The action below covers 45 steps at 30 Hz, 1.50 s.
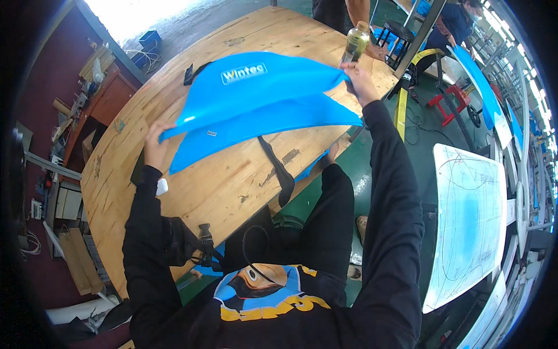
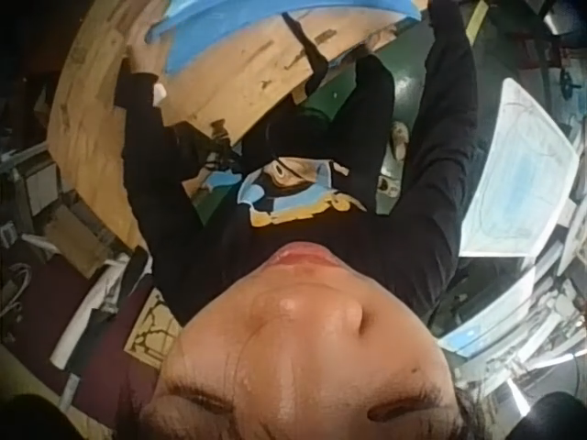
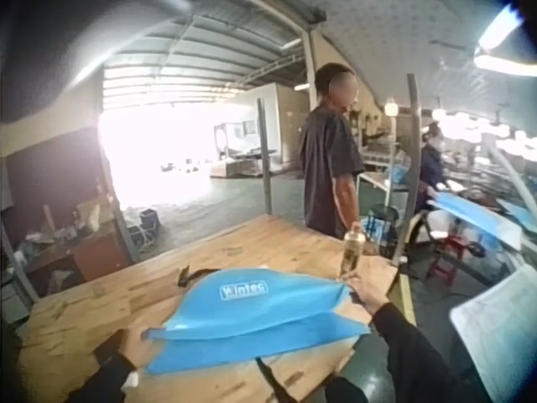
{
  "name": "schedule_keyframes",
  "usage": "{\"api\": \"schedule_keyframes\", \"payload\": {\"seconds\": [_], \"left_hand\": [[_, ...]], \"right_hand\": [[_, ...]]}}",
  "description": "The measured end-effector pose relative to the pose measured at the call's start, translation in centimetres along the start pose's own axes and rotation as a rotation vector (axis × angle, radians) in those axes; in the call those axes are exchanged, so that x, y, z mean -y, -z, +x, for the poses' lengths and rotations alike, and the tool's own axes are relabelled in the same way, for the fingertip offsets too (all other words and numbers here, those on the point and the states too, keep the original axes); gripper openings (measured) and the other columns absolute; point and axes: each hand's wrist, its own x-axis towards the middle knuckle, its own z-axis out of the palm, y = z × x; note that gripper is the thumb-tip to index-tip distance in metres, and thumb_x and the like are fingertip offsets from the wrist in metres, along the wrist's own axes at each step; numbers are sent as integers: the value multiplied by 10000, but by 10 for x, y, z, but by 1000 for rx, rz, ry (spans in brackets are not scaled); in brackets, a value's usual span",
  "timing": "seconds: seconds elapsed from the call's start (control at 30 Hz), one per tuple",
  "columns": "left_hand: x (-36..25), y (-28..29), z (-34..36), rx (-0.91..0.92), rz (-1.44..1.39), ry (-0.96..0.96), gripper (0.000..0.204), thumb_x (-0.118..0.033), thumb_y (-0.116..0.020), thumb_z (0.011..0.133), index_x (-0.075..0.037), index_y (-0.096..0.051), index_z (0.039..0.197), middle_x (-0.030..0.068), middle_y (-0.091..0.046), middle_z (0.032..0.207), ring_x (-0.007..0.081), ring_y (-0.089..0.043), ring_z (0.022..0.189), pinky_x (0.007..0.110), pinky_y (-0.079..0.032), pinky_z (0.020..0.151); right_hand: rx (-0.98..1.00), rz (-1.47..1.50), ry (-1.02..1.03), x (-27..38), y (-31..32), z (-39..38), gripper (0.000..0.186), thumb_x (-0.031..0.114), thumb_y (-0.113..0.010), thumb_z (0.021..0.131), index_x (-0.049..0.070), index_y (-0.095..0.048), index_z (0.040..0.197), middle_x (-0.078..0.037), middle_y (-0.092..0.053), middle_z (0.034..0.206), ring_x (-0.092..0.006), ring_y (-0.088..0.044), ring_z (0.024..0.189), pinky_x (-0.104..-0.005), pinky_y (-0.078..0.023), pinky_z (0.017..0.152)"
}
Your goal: Checking and sorting blue fabric panels on a wooden table in a print shop environment.
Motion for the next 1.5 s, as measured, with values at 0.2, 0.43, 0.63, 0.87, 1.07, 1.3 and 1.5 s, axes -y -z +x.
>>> {"api": "schedule_keyframes", "payload": {"seconds": [0.2, 0.43, 0.63, 0.87, 1.07, 1.3, 1.5], "left_hand": [[13, -34, -39, 157, 84, 106, 264, 100, -592, 742, -50, -670, 944, 114, -623, 967, 302, -614, 928, 354, -488, 797], [16, -11, -49, 132, 141, 114, 180, 83, -603, 773, -35, -648, 901, 115, -622, 952, 291, -619, 907, 353, -489, 761], [20, -5, -56, 42, 113, 56, 153, 74, -615, 775, -20, -638, 894, 118, -621, 934, 281, -619, 890, 347, -488, 765], [17, -8, -61, 20, 70, 106, 135, 72, -591, 781, -19, -633, 871, 118, -621, 930, 298, -615, 904, 357, -485, 784], [35, 10, -92, 187, 236, 85, 127, 54, -568, 793, -34, -633, 857, 117, -623, 935, 309, -609, 888, 375, -485, 772], [-26, 2, -64, 123, 198, 58, 123, -28, -585, 836, -61, -640, 941, 124, -626, 1019, 309, -612, 966, 386, -485, 802], [-71, -81, -14, 270, 269, -215, 494, -264, -573, 906, -97, -465, 1359, 142, -450, 1409, 368, -414, 1292, 470, -333, 1065]], "right_hand": [[-87, -621, 163, -93, 26, -12, 121, 140, -630, 889, 72, -651, 987, 6, -553, 642, -71, -441, 498, -260, -363, 492], [-169, -628, 218, -76, 10, -23, 145, 139, -667, 863, 52, -652, 979, 23, -498, 582, -57, -437, 537, -264, -352, 515], [-169, -531, 98, -86, 19, -30, 161, 133, -695, 850, 61, -654, 988, 39, -551, 616, -33, -437, 545, -230, -354, 528], [-230, -682, 137, -81, 26, -39, 150, 150, -681, 864, 57, -651, 978, 6, -623, 670, -55, -518, 574, -257, -408, 554], [-481, -927, 69, -85, 35, -76, 153, 252, -667, 845, 187, -660, 983, -60, -620, 713, -262, -634, 695, -401, -488, 654], [-868, -652, 250, -143, 24, -136, 283, 131, -567, 908, 38, -542, 1175, -119, -607, 867, -233, -595, 766, -366, -478, 729], [-497, -1094, -213, -275, -42, -232, 326, 233, -618, 866, 8, -566, 1097, -221, -583, 1090, -380, -584, 995, -462, -436, 916]]}}
